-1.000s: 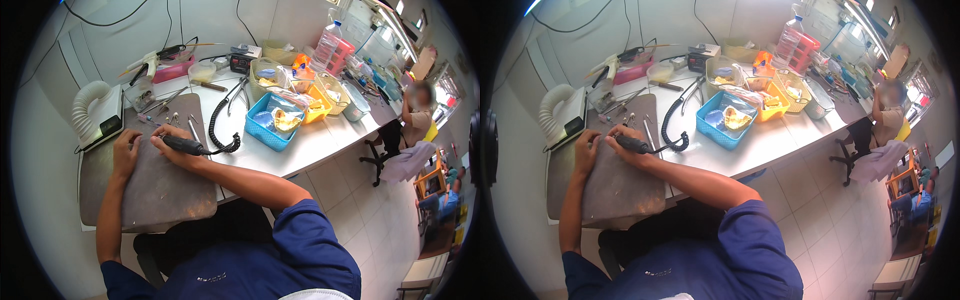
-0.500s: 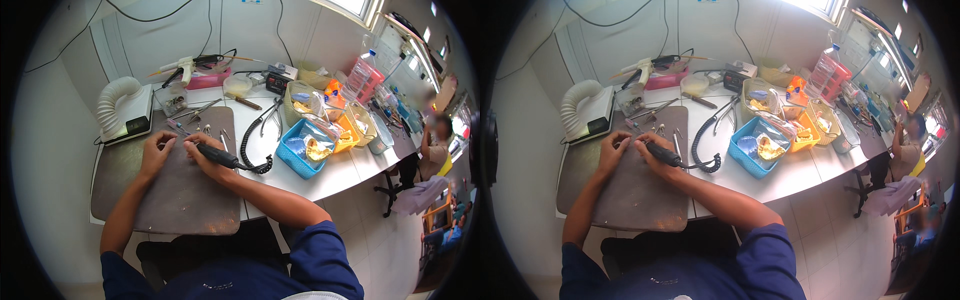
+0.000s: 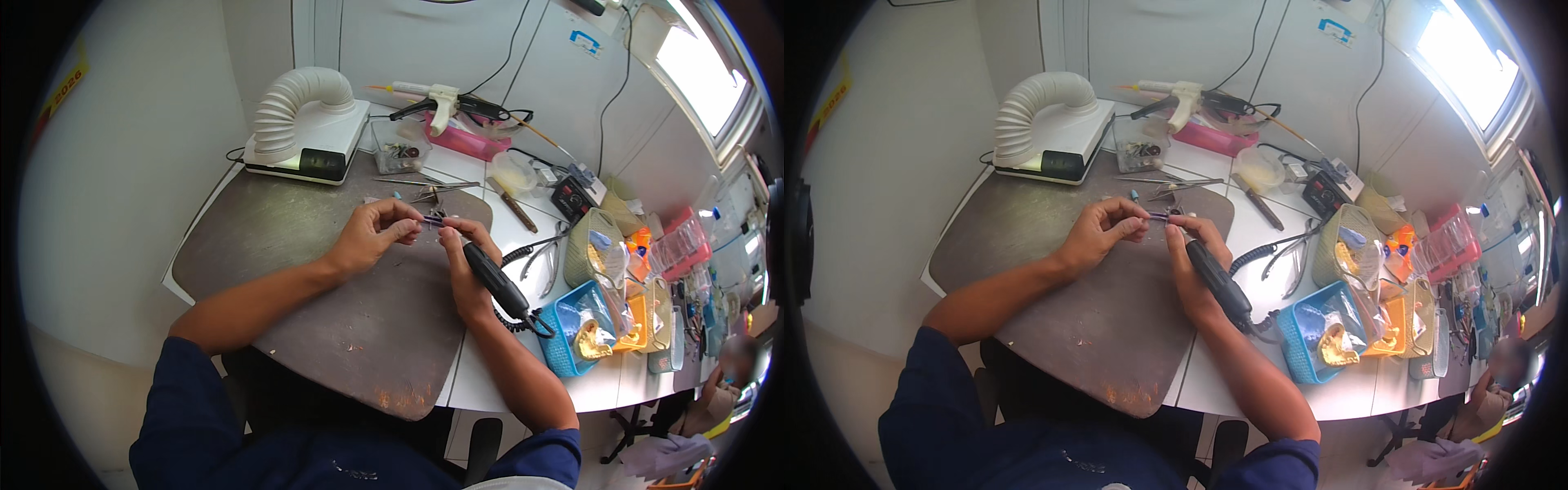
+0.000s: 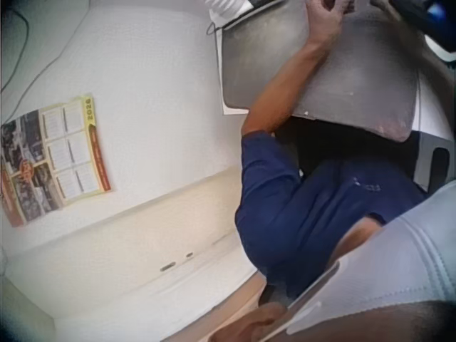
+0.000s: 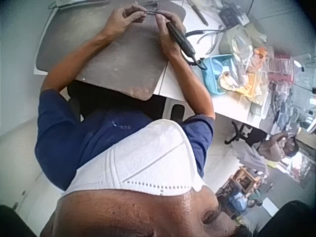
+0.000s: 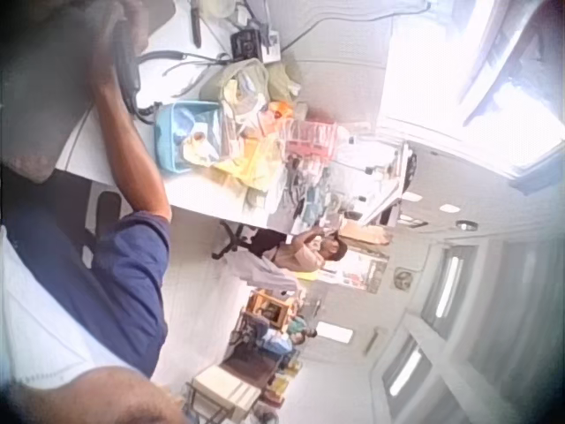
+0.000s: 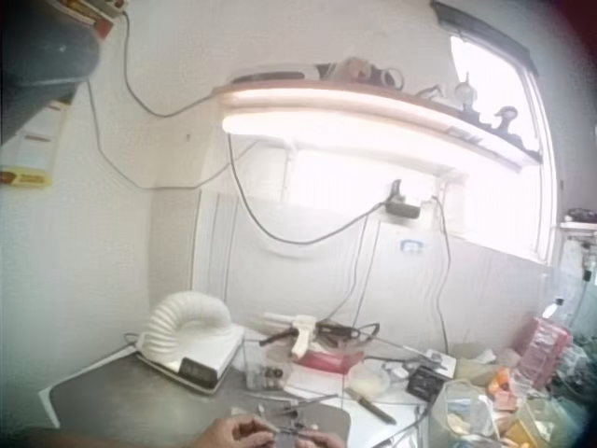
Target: The person uses a rotary handpiece to grind and shape a small, light-colored dental prosthesis. They frequently pause to inspect the object, switch between different rotary bits, and use a brush to clean debris from the workpiece.
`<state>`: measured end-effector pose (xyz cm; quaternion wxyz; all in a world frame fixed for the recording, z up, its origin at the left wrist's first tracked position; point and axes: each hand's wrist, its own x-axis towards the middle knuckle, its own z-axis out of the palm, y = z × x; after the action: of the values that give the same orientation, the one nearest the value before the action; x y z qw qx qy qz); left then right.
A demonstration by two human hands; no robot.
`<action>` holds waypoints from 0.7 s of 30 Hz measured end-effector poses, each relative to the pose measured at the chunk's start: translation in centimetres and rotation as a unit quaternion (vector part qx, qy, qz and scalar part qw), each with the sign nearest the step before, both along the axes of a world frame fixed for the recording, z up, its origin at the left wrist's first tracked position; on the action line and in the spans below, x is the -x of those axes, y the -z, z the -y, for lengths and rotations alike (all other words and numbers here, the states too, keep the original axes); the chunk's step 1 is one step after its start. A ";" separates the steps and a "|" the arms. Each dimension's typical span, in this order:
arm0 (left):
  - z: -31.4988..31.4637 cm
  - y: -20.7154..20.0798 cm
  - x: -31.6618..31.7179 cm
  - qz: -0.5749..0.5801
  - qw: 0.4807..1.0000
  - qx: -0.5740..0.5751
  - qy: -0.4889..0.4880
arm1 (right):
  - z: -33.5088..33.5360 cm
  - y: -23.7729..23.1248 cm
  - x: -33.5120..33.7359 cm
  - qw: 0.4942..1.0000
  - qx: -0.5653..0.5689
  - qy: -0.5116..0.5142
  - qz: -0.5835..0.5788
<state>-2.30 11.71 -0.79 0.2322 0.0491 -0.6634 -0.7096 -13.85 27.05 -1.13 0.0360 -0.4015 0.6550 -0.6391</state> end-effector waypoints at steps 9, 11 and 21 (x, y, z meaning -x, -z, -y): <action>-0.9 -0.3 -0.7 0.065 0.991 -0.095 0.072 | -1.2 -0.9 -1.5 0.999 -0.010 -0.046 -0.020; -0.8 -0.3 -0.6 0.070 0.990 -0.106 0.068 | -1.1 -1.1 -1.6 0.998 -0.004 -0.049 -0.026; -0.7 -0.1 -0.6 0.077 0.988 -0.126 0.044 | -0.9 -1.3 -1.7 0.996 -0.002 -0.084 0.036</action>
<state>-1.66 12.37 -0.72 0.1414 0.1030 -0.5861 -0.7911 -12.16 27.98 0.13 0.1142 -0.4313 0.6190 -0.6464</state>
